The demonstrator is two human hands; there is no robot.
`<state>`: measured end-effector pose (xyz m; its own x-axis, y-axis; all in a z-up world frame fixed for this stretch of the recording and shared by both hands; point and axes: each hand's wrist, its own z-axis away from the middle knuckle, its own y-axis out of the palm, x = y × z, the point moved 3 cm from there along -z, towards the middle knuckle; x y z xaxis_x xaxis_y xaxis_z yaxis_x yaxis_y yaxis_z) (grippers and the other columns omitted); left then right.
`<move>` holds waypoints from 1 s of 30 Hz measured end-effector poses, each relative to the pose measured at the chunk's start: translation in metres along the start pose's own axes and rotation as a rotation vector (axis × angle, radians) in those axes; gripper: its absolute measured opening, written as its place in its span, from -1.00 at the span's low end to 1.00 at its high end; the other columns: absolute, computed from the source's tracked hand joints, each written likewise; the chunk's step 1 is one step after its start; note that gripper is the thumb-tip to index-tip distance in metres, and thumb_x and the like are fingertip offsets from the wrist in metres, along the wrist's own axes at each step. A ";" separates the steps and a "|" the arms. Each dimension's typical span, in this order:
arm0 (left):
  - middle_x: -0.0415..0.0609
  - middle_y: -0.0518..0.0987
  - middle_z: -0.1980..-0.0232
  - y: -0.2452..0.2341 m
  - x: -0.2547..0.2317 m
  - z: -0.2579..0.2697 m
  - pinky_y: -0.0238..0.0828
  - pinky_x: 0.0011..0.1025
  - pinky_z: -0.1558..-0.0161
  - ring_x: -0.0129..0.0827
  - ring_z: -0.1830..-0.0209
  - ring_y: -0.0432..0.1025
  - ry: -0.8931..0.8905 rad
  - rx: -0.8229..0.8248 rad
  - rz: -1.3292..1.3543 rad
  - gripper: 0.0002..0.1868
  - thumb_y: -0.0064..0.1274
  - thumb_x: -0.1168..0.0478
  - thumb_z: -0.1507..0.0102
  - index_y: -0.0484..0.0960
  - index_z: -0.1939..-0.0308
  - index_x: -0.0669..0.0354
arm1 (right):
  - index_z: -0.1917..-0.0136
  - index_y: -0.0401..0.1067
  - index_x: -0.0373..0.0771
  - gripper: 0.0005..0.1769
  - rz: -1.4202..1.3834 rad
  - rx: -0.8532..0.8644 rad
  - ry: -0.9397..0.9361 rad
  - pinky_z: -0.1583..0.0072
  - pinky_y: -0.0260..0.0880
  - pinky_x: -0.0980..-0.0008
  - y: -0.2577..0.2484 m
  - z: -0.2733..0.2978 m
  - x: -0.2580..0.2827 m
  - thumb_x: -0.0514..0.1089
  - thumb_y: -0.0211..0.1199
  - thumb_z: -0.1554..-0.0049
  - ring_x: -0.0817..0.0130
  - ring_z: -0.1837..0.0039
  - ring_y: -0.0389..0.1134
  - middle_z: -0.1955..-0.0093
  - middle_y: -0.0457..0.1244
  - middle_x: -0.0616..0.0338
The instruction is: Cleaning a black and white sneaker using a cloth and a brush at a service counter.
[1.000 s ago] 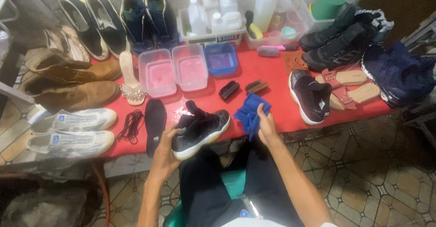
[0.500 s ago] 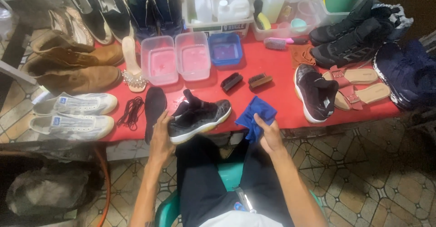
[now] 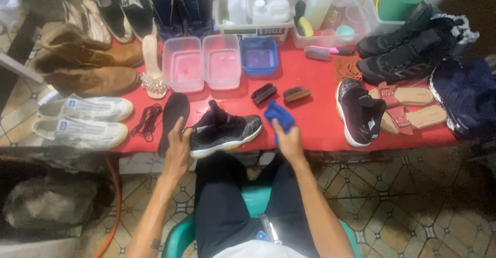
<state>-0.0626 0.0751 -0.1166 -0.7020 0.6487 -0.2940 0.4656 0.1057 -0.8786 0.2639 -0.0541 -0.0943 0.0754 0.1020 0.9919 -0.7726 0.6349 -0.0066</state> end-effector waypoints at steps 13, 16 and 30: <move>-0.12 0.43 -0.02 0.001 0.010 -0.014 0.43 -0.08 0.05 -0.15 0.00 0.46 -0.045 0.227 -0.159 0.01 0.44 0.00 0.25 0.35 -0.25 0.03 | -0.50 0.18 -0.27 0.19 0.728 0.427 -0.785 -0.57 -0.11 -0.20 0.080 -0.003 0.032 0.37 0.54 0.19 -0.25 -0.60 -0.05 -0.49 0.10 -0.12; -0.06 0.44 -0.02 -0.014 -0.002 -0.021 0.39 -0.06 0.05 -0.10 0.00 0.45 -0.073 0.279 -0.090 0.01 0.43 0.00 0.21 0.34 -0.28 0.11 | -0.53 0.15 -0.16 0.13 0.852 0.380 -0.830 -0.56 -0.07 -0.19 0.086 -0.017 0.004 0.19 0.57 0.18 -0.15 -0.61 -0.06 -0.52 0.08 0.05; 0.09 0.47 -0.05 -0.004 0.010 -0.029 0.34 -0.06 0.03 0.02 -0.07 0.45 -0.160 0.391 0.023 0.05 0.50 0.06 0.22 0.35 -0.30 0.25 | -0.45 0.33 -0.08 -0.17 0.878 0.080 -1.099 -0.55 0.04 0.01 0.107 0.012 -0.011 -0.14 0.50 0.08 0.09 -0.55 0.14 -0.43 0.24 0.22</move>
<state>-0.0557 0.1025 -0.1048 -0.7831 0.5189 -0.3429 0.2643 -0.2214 -0.9387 0.1731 0.0039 -0.1042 -0.9382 -0.2285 0.2598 -0.3460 0.6289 -0.6962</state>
